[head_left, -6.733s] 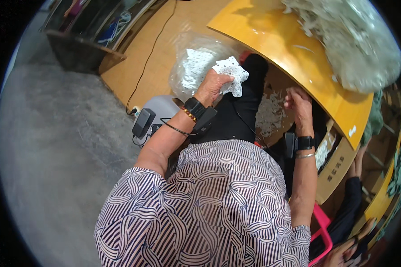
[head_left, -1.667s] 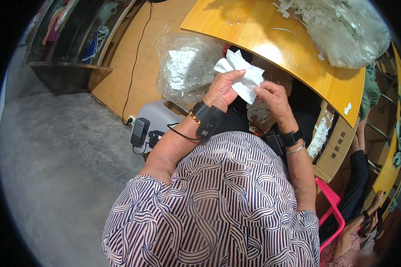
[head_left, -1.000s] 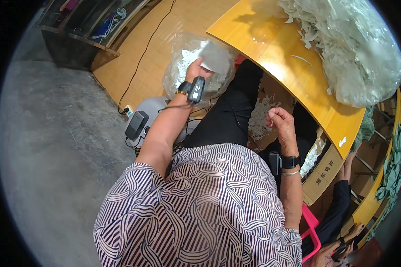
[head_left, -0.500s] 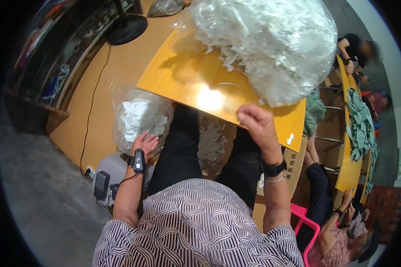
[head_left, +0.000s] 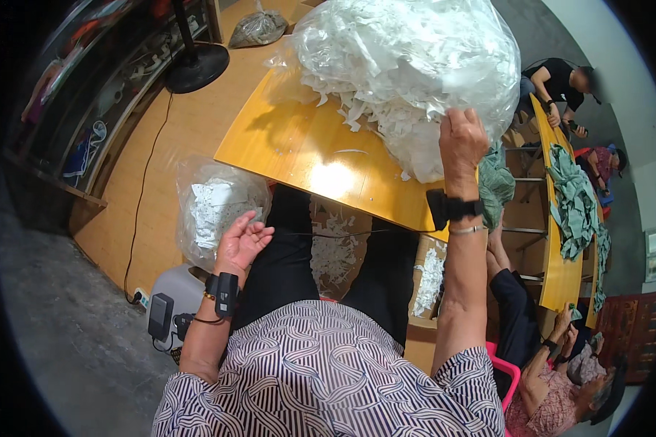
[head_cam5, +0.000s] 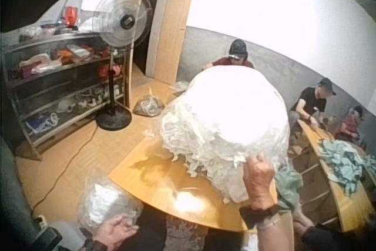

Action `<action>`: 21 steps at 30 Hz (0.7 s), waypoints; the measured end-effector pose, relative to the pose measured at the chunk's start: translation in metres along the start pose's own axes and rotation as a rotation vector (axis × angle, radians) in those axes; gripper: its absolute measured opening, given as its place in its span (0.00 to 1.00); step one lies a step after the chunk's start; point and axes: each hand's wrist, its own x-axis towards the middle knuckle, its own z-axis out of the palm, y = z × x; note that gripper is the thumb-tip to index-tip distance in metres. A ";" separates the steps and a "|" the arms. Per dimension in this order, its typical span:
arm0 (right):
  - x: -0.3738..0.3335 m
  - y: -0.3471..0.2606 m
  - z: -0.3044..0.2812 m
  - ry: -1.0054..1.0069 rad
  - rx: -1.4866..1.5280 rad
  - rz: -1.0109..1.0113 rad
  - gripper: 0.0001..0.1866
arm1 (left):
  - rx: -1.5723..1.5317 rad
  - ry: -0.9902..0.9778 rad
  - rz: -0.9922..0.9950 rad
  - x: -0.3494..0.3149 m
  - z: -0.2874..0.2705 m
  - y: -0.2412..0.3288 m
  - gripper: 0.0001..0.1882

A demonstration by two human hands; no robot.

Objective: Inspecting and handling small white fabric pieces, likely for quality control or preparation.

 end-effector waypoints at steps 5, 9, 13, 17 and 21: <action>-0.052 -0.034 -0.023 -0.098 0.180 -0.074 0.05 | 0.140 -0.144 -0.108 -0.010 0.056 -0.034 0.14; -0.092 -0.061 -0.039 -0.182 0.427 -0.049 0.04 | 0.216 -0.241 -0.225 -0.006 0.098 -0.063 0.13; -0.122 -0.074 -0.059 -0.283 0.615 0.102 0.06 | 0.248 -0.348 -0.310 0.008 0.113 -0.084 0.13; -0.142 -0.090 -0.074 -0.328 0.782 0.195 0.07 | 0.234 -0.309 -0.390 0.011 0.142 -0.095 0.14; -0.152 -0.101 -0.084 -0.363 0.818 0.177 0.07 | 0.186 -0.298 -0.252 0.037 0.140 -0.110 0.19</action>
